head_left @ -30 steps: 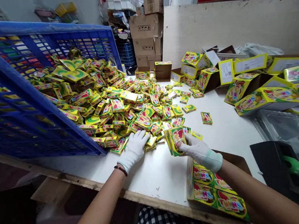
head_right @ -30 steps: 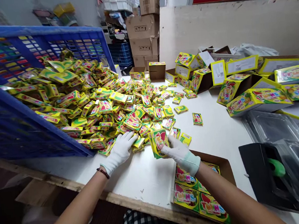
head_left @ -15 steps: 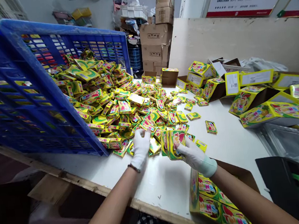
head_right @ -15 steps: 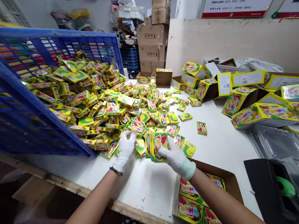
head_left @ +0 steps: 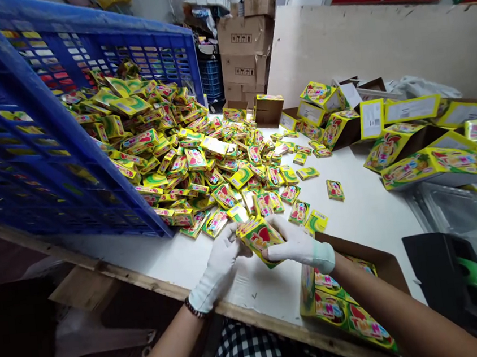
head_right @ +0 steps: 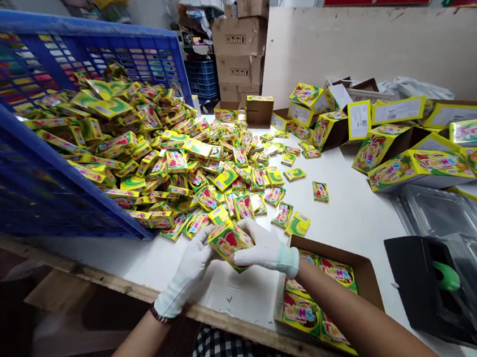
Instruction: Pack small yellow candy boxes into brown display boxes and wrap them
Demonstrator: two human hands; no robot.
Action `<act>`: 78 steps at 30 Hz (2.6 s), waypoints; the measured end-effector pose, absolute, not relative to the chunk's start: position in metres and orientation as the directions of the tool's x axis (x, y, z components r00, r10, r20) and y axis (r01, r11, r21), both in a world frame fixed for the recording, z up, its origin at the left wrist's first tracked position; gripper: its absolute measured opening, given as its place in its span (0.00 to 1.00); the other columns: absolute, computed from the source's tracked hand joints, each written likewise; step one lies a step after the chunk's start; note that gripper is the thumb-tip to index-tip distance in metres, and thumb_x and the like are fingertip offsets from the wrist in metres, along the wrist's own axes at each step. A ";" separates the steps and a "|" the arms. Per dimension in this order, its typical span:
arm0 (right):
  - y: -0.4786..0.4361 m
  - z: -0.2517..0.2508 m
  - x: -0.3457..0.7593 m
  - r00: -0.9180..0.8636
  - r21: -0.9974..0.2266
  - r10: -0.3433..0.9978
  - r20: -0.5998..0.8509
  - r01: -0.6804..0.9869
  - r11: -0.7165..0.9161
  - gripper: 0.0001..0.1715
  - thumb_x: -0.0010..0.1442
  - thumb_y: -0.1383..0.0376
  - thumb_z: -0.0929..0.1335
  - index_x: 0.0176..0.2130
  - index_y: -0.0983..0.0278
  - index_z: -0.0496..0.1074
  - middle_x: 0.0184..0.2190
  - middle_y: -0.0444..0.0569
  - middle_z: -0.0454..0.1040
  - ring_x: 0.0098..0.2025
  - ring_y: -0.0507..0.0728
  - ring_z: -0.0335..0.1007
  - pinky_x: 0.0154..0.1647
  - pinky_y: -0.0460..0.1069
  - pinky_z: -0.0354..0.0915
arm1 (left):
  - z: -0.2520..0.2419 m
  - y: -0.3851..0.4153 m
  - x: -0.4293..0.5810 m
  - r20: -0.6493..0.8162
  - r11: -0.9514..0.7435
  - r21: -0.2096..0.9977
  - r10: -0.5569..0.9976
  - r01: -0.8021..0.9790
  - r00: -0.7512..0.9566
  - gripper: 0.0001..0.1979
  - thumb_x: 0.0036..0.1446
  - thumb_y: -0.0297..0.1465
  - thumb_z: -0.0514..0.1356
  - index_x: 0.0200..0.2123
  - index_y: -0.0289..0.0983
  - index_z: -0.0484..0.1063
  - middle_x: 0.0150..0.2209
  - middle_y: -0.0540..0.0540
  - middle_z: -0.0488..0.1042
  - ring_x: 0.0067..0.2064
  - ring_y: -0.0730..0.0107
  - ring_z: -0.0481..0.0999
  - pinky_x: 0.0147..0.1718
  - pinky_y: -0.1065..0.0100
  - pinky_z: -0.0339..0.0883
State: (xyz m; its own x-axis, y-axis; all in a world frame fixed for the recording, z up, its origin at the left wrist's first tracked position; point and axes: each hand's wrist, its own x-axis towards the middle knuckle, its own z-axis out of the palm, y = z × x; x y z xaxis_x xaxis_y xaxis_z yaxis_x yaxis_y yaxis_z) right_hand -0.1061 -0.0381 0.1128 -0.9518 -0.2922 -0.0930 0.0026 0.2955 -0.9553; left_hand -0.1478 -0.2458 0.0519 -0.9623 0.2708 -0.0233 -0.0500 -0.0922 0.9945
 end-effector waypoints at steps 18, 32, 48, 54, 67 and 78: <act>-0.087 0.041 -0.087 -0.874 -0.453 -0.462 -0.148 -0.355 0.818 0.66 0.43 0.55 0.79 0.69 0.64 0.47 0.59 0.63 0.55 0.57 0.70 0.56 0.57 0.63 0.58 | 0.004 -0.259 -0.105 -0.045 0.229 0.973 0.110 -0.018 -0.993 0.27 0.65 0.38 0.48 0.64 0.34 0.58 0.65 0.37 0.63 0.67 0.60 0.61 0.67 0.54 0.53; 0.037 0.154 -0.036 -0.922 -0.810 -0.295 -0.252 0.035 0.585 0.50 0.53 0.48 0.74 0.68 0.58 0.57 0.64 0.53 0.62 0.62 0.68 0.61 0.63 0.63 0.57 | 0.034 -0.219 -0.077 -0.185 -0.392 0.886 0.191 -0.248 -0.964 0.37 0.60 0.59 0.48 0.63 0.44 0.62 0.67 0.42 0.61 0.69 0.58 0.57 0.69 0.53 0.47; 0.046 0.069 0.034 -0.981 -0.746 -0.072 -0.182 0.090 0.660 0.21 0.68 0.55 0.62 0.32 0.62 0.77 0.35 0.50 0.76 0.43 0.59 0.69 0.49 0.54 0.63 | 0.020 -0.127 0.009 -0.118 -0.058 0.984 0.486 -0.167 -0.866 0.36 0.65 0.50 0.49 0.70 0.39 0.50 0.72 0.44 0.48 0.72 0.56 0.47 0.71 0.57 0.42; 0.043 0.067 0.028 -0.971 -0.599 -0.194 -0.143 -0.071 0.798 0.22 0.70 0.57 0.58 0.36 0.64 0.75 0.34 0.52 0.74 0.38 0.58 0.67 0.45 0.54 0.63 | 0.021 -0.135 -0.003 -0.093 0.162 0.987 0.500 -0.012 -0.861 0.29 0.68 0.42 0.48 0.68 0.37 0.54 0.70 0.41 0.54 0.71 0.58 0.52 0.70 0.54 0.44; 0.061 0.108 -0.005 -0.990 -0.783 0.099 -0.102 0.141 0.606 0.28 0.66 0.47 0.60 0.47 0.63 0.76 0.42 0.54 0.79 0.47 0.63 0.73 0.50 0.58 0.69 | 0.023 -0.136 -0.139 0.396 0.518 0.694 0.306 0.501 -0.866 0.25 0.58 0.34 0.60 0.58 0.35 0.65 0.54 0.36 0.72 0.56 0.52 0.71 0.57 0.50 0.64; 0.024 0.128 -0.096 -0.980 -0.969 0.157 -0.118 0.149 0.197 0.21 0.59 0.50 0.67 0.46 0.62 0.68 0.34 0.47 0.74 0.31 0.54 0.70 0.29 0.50 0.69 | 0.056 -0.162 -0.198 0.432 0.641 0.609 0.225 0.466 -0.873 0.25 0.53 0.33 0.61 0.55 0.35 0.70 0.58 0.33 0.68 0.62 0.43 0.64 0.62 0.45 0.56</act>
